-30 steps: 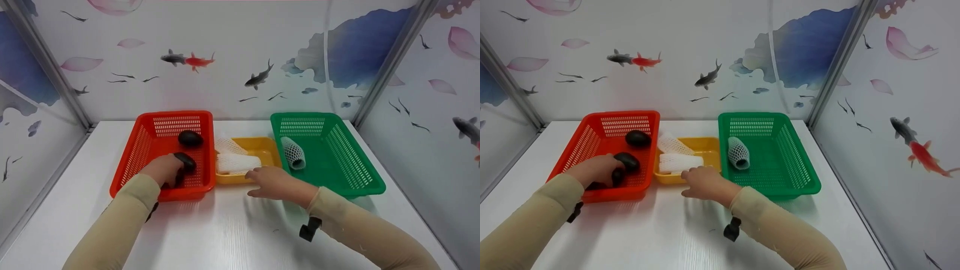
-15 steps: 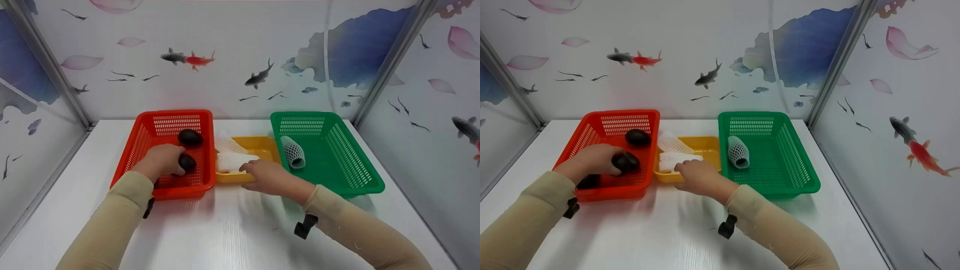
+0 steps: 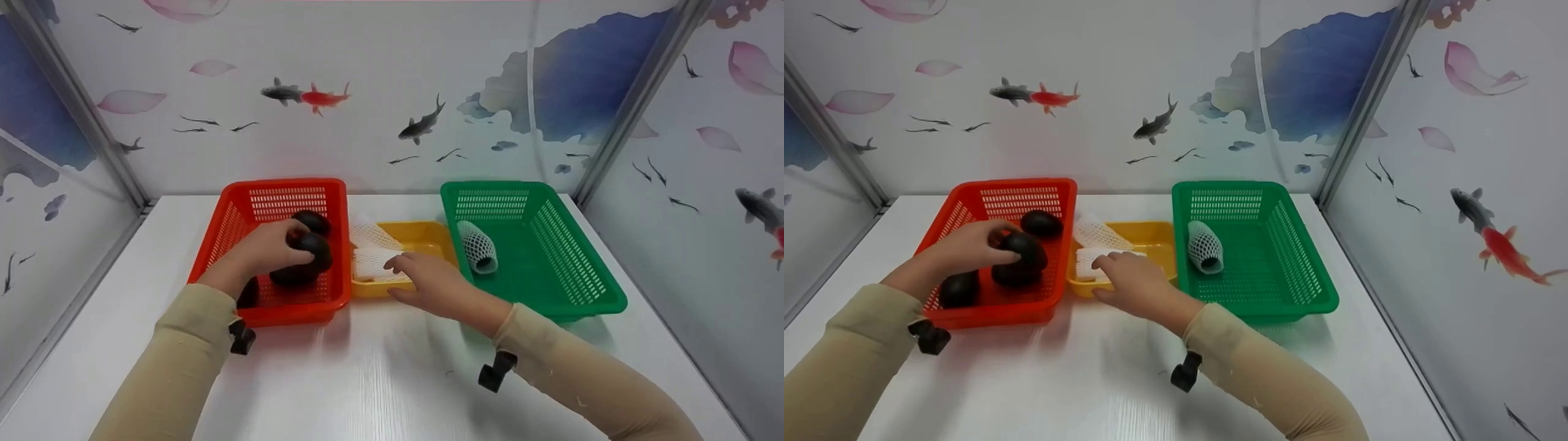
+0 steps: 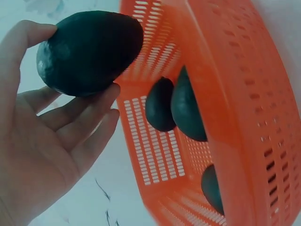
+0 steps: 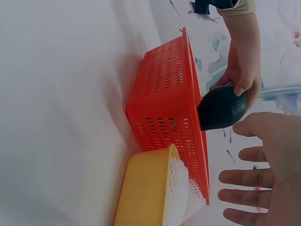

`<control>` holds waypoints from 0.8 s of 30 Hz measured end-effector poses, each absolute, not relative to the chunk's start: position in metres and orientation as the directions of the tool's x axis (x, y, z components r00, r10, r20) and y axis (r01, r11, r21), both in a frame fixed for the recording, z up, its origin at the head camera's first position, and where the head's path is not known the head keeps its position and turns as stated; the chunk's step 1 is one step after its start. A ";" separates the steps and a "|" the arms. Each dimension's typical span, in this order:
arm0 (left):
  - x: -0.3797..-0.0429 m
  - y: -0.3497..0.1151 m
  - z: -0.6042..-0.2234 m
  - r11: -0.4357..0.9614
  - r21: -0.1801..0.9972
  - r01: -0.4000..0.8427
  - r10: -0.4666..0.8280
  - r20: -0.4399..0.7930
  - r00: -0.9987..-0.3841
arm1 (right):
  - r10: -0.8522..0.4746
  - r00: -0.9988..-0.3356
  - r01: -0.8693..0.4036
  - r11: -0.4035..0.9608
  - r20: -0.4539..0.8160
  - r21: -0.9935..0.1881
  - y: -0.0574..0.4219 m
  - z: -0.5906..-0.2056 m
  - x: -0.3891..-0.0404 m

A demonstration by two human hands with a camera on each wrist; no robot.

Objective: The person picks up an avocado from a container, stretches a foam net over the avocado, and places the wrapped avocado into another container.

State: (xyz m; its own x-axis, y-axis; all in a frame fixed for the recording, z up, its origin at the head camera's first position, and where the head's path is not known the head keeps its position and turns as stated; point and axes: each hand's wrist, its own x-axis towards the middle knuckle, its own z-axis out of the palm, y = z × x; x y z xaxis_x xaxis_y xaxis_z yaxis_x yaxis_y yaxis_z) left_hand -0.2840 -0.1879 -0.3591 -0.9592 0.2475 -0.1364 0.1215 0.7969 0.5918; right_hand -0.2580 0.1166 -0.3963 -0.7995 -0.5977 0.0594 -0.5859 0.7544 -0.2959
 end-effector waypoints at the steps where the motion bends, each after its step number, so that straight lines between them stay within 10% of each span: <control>1: -0.284 -0.186 -0.358 0.785 0.605 0.133 0.259 -0.127 -0.957 | -0.597 -0.799 -0.589 0.750 0.074 -0.301 0.117 -0.396 -0.258; 24: -0.257 -0.114 -0.363 0.524 0.841 0.135 0.347 -0.066 -0.936 | -0.463 -0.868 -0.490 0.744 0.177 -0.454 0.117 -0.396 -0.252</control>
